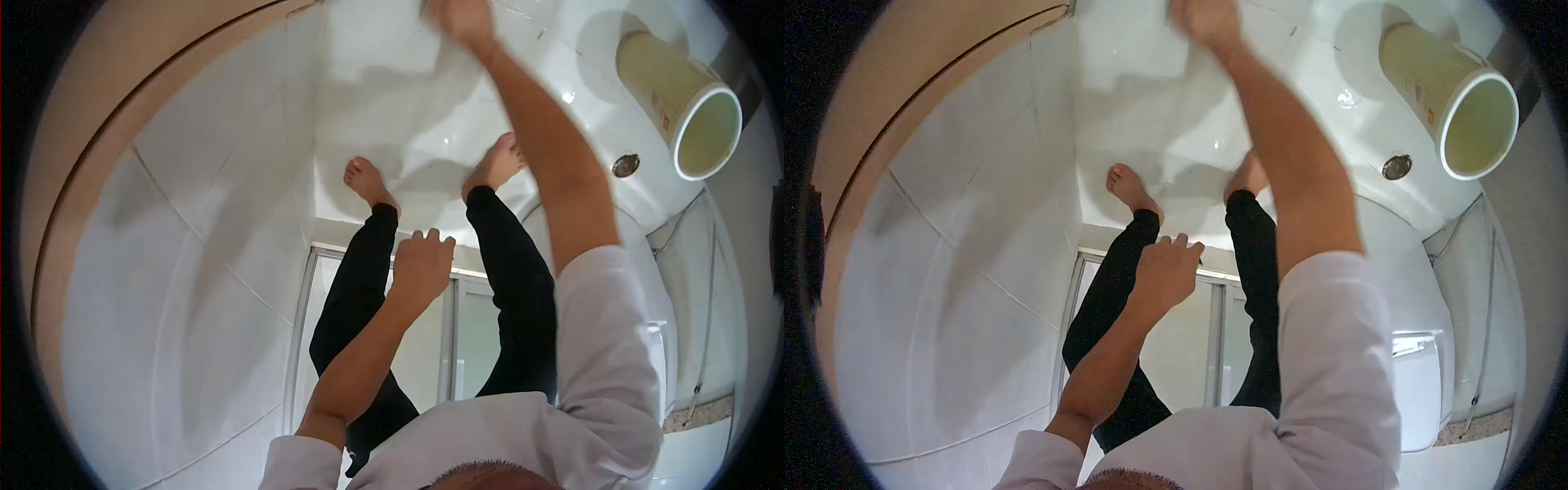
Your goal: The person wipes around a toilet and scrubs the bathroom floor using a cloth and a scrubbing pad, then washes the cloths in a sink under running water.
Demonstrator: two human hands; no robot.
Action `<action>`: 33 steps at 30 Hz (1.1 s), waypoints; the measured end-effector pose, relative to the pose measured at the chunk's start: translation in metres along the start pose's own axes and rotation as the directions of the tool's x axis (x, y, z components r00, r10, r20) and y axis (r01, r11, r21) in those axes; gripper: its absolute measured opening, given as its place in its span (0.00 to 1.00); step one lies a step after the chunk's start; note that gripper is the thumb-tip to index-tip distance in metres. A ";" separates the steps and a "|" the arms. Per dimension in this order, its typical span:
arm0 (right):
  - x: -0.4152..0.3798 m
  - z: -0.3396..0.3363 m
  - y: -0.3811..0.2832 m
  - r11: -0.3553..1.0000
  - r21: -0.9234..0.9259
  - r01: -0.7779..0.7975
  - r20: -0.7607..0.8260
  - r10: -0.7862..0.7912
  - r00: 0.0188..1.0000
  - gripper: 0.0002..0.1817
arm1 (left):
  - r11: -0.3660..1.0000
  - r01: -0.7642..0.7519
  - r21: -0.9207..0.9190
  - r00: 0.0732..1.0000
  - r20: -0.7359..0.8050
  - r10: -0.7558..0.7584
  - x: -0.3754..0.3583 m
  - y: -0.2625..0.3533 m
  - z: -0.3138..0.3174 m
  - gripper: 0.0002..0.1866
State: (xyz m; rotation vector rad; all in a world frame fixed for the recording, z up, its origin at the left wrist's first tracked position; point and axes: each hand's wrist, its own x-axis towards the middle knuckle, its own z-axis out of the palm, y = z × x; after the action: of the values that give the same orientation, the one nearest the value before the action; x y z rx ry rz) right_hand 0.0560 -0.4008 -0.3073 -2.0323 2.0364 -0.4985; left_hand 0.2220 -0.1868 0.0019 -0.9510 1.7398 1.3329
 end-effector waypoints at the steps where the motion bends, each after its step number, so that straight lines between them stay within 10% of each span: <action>1: -0.037 -0.006 -0.036 0.989 -0.102 0.107 0.541 -0.035 0.840 0.31 | 0.999 -0.006 -0.037 0.999 0.041 0.007 0.002 -0.006 -0.003 0.11; 2: -0.093 0.016 -0.062 0.965 0.150 0.213 0.105 -0.230 0.967 0.31 | 0.998 -0.008 -0.065 0.997 0.081 0.013 0.001 -0.009 -0.006 0.11; 3: -0.148 0.027 -0.093 0.914 0.321 0.247 0.168 -0.312 0.935 0.33 | 0.996 -0.039 -0.077 0.996 0.072 0.045 -0.003 -0.011 -0.008 0.12; 5: -0.225 0.002 -0.141 0.844 0.533 -0.058 0.733 -0.426 0.531 0.34 | 0.995 -0.047 -0.093 0.996 0.075 0.054 -0.007 -0.010 0.004 0.12; 6: -0.245 0.004 -0.139 0.707 0.523 0.476 0.618 -0.699 0.359 0.34 | 0.996 -0.035 -0.086 0.997 0.071 0.041 -0.006 -0.021 0.005 0.12; 7: -0.259 0.017 -0.134 0.708 0.531 0.466 0.553 -0.706 0.442 0.31 | 0.998 -0.035 -0.054 0.997 0.074 0.039 -0.008 -0.024 0.003 0.13; 8: -0.247 0.029 -0.125 0.675 0.700 0.234 0.542 -0.715 0.441 0.27 | 0.998 -0.031 -0.063 0.993 0.108 0.038 -0.012 -0.025 -0.008 0.14; 9: -0.185 0.009 -0.122 0.728 0.544 -0.418 0.839 -0.477 0.262 0.28 | 0.998 -0.015 -0.057 0.995 0.094 0.020 -0.015 -0.024 -0.007 0.15; 11: -0.133 0.038 -0.065 0.620 0.784 -0.040 0.418 -0.479 0.772 0.27 | 0.996 0.000 -0.089 0.992 0.124 0.011 -0.024 -0.020 -0.001 0.15; 13: -0.042 0.004 -0.039 0.661 0.750 0.003 0.383 -0.439 0.813 0.27 | 0.987 -0.085 -0.134 0.992 0.086 0.097 -0.027 -0.024 -0.007 0.16; 15: 0.033 -0.033 -0.047 0.698 0.662 -0.273 0.301 0.086 0.950 0.26 | 0.991 -0.071 -0.117 0.990 0.116 0.085 -0.028 -0.028 -0.008 0.16; 16: 0.040 0.000 -0.027 0.954 0.293 0.062 -0.062 -0.046 0.997 0.25 | 0.992 -0.055 -0.109 0.986 0.153 0.072 -0.029 -0.029 -0.009 0.16; 18: 0.028 0.021 -0.064 0.993 0.112 -0.030 -0.222 0.054 0.974 0.25 | 0.995 -0.039 -0.095 0.990 0.134 0.052 -0.030 -0.034 -0.022 0.15; 22: -0.145 0.067 -0.194 0.885 0.463 -0.038 0.268 -0.099 0.958 0.33 | 0.999 -0.006 -0.048 0.994 0.105 0.011 -0.035 -0.044 -0.027 0.15; 25: -0.222 0.033 -0.231 0.798 0.567 -0.206 0.623 -0.252 0.741 0.38 | 0.998 0.002 -0.061 0.989 0.150 0.007 -0.038 -0.044 -0.016 0.16; 28: -0.199 0.046 -0.191 0.784 0.620 0.023 0.644 -0.527 0.554 0.34 | 0.997 0.010 -0.075 0.984 0.180 0.004 -0.047 -0.045 0.015 0.17; 29: -0.183 0.066 -0.143 0.620 0.785 0.001 0.391 -0.497 0.775 0.33 | 0.996 0.006 -0.089 0.981 0.195 0.011 -0.050 -0.044 0.018 0.17; 30: -0.144 0.066 -0.105 0.690 0.642 0.335 0.088 -0.500 0.861 0.28 | 0.995 -0.004 -0.097 0.981 0.195 0.023 -0.051 -0.044 0.018 0.18; 31: -0.097 0.026 -0.069 0.803 0.595 0.043 0.363 -0.316 0.876 0.30 | 0.995 -0.013 -0.104 0.982 0.184 0.032 -0.052 -0.042 0.016 0.18; 33: -0.019 -0.028 -0.019 0.947 0.320 0.018 0.262 -0.107 0.959 0.32 | 0.994 -0.003 -0.112 0.988 0.154 0.020 -0.054 -0.041 -0.001 0.18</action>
State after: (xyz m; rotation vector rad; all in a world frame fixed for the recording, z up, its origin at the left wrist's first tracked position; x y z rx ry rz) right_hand 0.0633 -0.3792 -0.2756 -1.8594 1.6181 -0.4841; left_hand 0.2832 -0.1887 0.0323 -0.8743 1.5692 1.4837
